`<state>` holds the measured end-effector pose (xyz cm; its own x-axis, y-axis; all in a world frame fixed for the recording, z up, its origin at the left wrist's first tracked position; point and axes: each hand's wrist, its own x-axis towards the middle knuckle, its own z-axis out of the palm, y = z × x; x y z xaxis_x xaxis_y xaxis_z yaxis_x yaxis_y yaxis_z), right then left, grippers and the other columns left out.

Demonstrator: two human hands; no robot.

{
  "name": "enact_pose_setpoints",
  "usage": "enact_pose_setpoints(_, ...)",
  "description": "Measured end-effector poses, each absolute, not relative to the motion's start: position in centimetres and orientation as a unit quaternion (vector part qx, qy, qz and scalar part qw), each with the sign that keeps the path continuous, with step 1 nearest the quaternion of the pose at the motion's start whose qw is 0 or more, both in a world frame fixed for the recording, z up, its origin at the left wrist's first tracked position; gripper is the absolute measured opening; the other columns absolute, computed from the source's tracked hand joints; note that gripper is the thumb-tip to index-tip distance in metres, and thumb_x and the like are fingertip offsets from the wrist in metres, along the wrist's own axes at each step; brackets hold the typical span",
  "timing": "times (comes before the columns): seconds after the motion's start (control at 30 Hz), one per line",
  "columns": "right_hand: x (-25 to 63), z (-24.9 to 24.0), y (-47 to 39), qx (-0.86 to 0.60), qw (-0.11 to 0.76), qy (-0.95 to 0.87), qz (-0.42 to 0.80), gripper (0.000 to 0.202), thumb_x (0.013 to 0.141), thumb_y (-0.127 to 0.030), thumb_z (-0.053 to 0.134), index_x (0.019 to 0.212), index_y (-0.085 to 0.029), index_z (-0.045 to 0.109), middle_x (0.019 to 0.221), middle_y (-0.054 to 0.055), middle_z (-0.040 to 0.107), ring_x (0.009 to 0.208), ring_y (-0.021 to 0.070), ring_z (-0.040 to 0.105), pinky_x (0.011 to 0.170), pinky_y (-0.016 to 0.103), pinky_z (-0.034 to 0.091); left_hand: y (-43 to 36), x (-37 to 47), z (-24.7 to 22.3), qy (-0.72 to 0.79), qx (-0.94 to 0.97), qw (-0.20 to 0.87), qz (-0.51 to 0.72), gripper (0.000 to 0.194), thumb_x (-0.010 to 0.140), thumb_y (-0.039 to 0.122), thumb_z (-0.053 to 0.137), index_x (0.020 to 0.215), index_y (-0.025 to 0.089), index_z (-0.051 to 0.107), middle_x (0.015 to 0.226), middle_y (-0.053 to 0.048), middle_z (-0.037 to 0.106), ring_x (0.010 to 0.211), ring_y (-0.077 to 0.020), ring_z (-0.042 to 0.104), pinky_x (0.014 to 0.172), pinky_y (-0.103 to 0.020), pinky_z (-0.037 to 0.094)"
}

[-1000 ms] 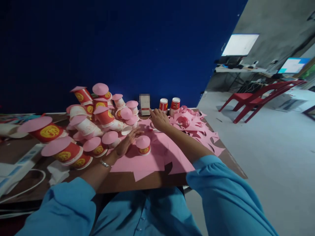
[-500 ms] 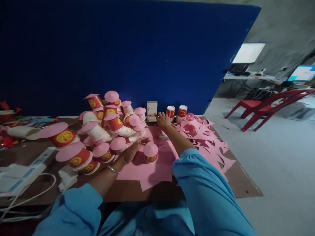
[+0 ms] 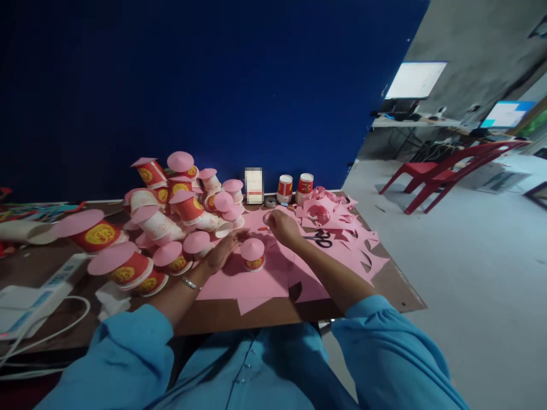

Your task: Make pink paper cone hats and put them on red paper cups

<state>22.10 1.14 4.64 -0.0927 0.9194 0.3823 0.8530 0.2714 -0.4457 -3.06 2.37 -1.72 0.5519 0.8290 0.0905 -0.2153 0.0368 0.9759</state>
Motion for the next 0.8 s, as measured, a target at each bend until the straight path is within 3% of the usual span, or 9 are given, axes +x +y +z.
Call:
enact_pose_setpoints(0.17,22.7,4.5,-1.1,-0.58,0.356,-0.72,0.134,0.044,0.105,-0.048,0.049,0.076,-0.02,0.065,0.075,0.005,0.07,0.069,0.0195,0.065,0.067,0.031,0.049,2.9,-2.7,-0.2,0.295,0.545,0.692,0.37,0.082,0.088,0.084,0.054,0.131,0.016,0.069,0.13,-0.02,0.073,0.132,-0.0348,0.062,0.119,-0.056,0.041)
enact_pose_setpoints(0.27,22.7,3.9,-1.8,-0.564,0.389,-0.708,0.174,0.037,0.104,-0.05,0.051,0.106,-0.019,0.071,0.098,0.009,0.077,0.086,0.0217,0.073,0.075,0.033,0.056,3.2,-2.9,0.6,0.331,0.536,0.683,0.369,0.079,0.09,0.08,0.054,0.134,0.016,0.066,0.135,-0.021,0.07,0.132,-0.0332,0.063,0.118,-0.056,0.042)
enact_pose_setpoints(0.37,22.4,2.9,-2.5,-0.524,0.441,-0.696,0.217,0.049,0.104,-0.051,0.053,0.141,-0.02,0.058,0.13,0.015,0.073,0.114,0.0257,0.073,0.089,0.04,0.061,2.8,-3.5,1.2,0.361,0.588,0.603,0.4,0.071,0.096,0.071,0.053,0.141,0.018,0.062,0.148,-0.021,0.063,0.138,-0.0315,0.06,0.12,-0.057,0.041)
enact_pose_setpoints(0.43,22.1,2.2,-3.0,-0.489,0.462,-0.709,0.211,0.056,0.104,-0.053,0.054,0.149,-0.022,0.053,0.143,0.017,0.067,0.13,0.0292,0.066,0.104,0.048,0.056,1.9,-3.8,1.3,0.372,0.639,0.532,0.413,0.068,0.1,0.068,0.047,0.146,0.019,0.058,0.156,-0.018,0.056,0.146,-0.03,0.053,0.123,-0.056,0.038)
enact_pose_setpoints(0.53,21.5,1.5,-4.2,-0.459,0.435,-0.757,0.163,0.061,0.105,-0.055,0.05,0.158,-0.023,0.045,0.157,0.018,0.056,0.147,0.0316,0.051,0.121,0.058,0.042,-0.3,-3.5,1.1,0.386,0.653,0.504,0.413,0.064,0.1,0.062,0.055,0.151,0.023,0.054,0.166,-0.013,0.046,0.155,-0.0264,0.041,0.131,-0.049,0.027)
enact_pose_setpoints(0.67,20.7,1.1,-5.8,-0.439,0.38,-0.802,0.141,0.07,0.107,-0.053,0.047,0.168,-0.026,0.026,0.169,0.015,0.041,0.159,0.0306,0.035,0.128,0.061,0.033,-3.0,-2.0,0.7,0.436,0.603,0.504,0.438,0.062,0.105,0.059,0.044,0.158,0.027,0.044,0.17,-0.01,0.039,0.158,-0.0248,0.037,0.131,-0.05,0.028)
enact_pose_setpoints(0.8,20.1,0.6,-6.7,-0.427,0.356,-0.819,0.141,0.073,0.106,-0.053,0.047,0.169,-0.026,0.022,0.169,0.014,0.04,0.16,0.0303,0.033,0.129,0.061,0.033,-3.9,-0.7,0.3,0.445,0.57,0.531,0.442,0.058,0.105,0.054,0.043,0.155,0.025,0.046,0.167,-0.011,0.044,0.157,-0.026,0.039,0.132,-0.052,0.028)
